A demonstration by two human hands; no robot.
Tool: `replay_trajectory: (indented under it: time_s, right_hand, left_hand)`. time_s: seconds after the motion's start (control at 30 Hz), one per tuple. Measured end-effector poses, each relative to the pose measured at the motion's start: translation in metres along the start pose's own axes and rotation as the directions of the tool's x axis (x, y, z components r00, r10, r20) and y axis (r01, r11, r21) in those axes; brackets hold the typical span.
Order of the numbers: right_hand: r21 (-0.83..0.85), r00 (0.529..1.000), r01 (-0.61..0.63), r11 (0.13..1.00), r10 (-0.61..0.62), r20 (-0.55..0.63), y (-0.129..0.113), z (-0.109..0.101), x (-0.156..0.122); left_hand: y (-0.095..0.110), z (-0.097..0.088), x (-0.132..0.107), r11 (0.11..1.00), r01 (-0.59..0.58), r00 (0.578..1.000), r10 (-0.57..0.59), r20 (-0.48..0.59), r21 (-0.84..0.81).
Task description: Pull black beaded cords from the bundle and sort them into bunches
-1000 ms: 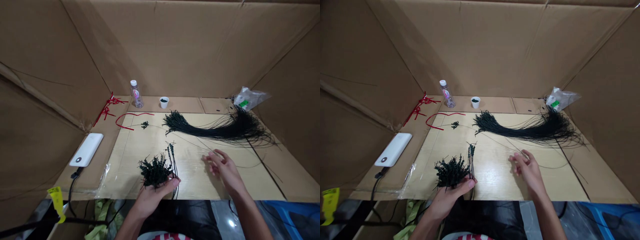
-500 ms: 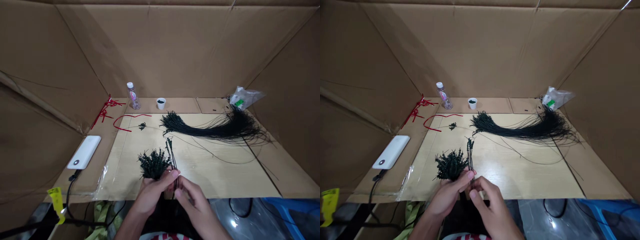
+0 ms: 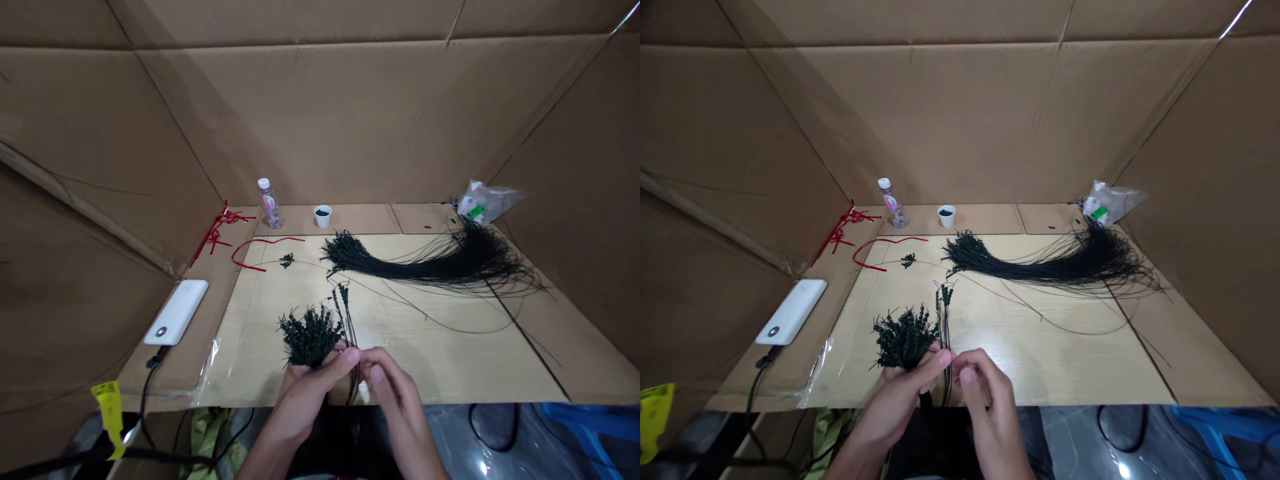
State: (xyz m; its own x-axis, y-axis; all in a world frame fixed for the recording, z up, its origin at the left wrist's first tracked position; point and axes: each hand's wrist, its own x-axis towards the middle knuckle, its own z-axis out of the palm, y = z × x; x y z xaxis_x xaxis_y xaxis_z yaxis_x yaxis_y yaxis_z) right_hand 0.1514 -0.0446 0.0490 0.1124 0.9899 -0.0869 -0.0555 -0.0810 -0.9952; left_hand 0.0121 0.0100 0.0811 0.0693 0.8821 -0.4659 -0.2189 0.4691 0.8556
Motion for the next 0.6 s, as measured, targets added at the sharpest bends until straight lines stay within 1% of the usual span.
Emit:
replay_trajectory:
  time_s: [0.07, 0.13, 0.2, 0.23, 0.27, 0.33, 0.4, 0.43, 0.53, 0.6]
  right_hand:
    - [0.042, 0.998, -0.031, 0.999, 0.033, -0.050, -0.003, -0.005, 0.003]
    - [0.117, 0.997, -0.072, 0.990, 0.075, -0.016, -0.001, -0.007, 0.004]
    - [0.195, 0.991, -0.114, 0.974, 0.099, 0.086, 0.006, -0.005, 0.002]
    - [0.218, 0.982, -0.131, 0.967, 0.096, 0.164, 0.010, -0.003, 0.000]
    - [0.229, 0.963, -0.142, 0.963, 0.081, 0.256, 0.014, 0.000, -0.001]
    - [0.246, 0.911, -0.143, 0.959, 0.031, 0.411, 0.022, 0.007, -0.001]
    - [0.268, 0.873, -0.145, 0.953, -0.005, 0.489, 0.027, 0.016, -0.001]
    - [0.279, 0.868, -0.148, 0.949, -0.010, 0.496, 0.029, 0.021, -0.001]
    - [0.254, 0.871, -0.150, 0.955, 0.006, 0.492, 0.037, 0.025, -0.004]
    - [0.176, 0.899, -0.193, 0.965, 0.102, 0.425, 0.045, 0.020, -0.010]
  left_hand:
    - [-0.001, 0.000, -0.001, 0.999, 0.038, 0.999, -0.038, 0.033, 0.004]
    - [-0.002, 0.001, -0.003, 0.998, 0.056, 0.997, -0.056, 0.051, 0.017]
    - [-0.001, 0.002, -0.005, 0.998, 0.062, 0.997, -0.064, 0.053, 0.028]
    - [0.000, 0.002, -0.006, 0.997, 0.067, 0.996, -0.069, 0.052, 0.037]
    - [0.001, 0.004, -0.008, 0.996, 0.072, 0.996, -0.074, 0.048, 0.050]
    - [0.006, 0.008, -0.012, 0.993, 0.077, 0.996, -0.080, 0.039, 0.087]
    - [0.013, 0.016, -0.017, 0.994, 0.060, 0.997, -0.064, 0.042, 0.095]
    - [0.017, 0.020, -0.019, 0.996, 0.053, 0.997, -0.058, 0.056, 0.077]
    - [0.036, 0.034, -0.024, 0.996, 0.084, 0.983, -0.084, 0.166, 0.005]
    - [0.055, 0.041, -0.023, 0.996, 0.083, 0.968, -0.074, 0.238, -0.030]
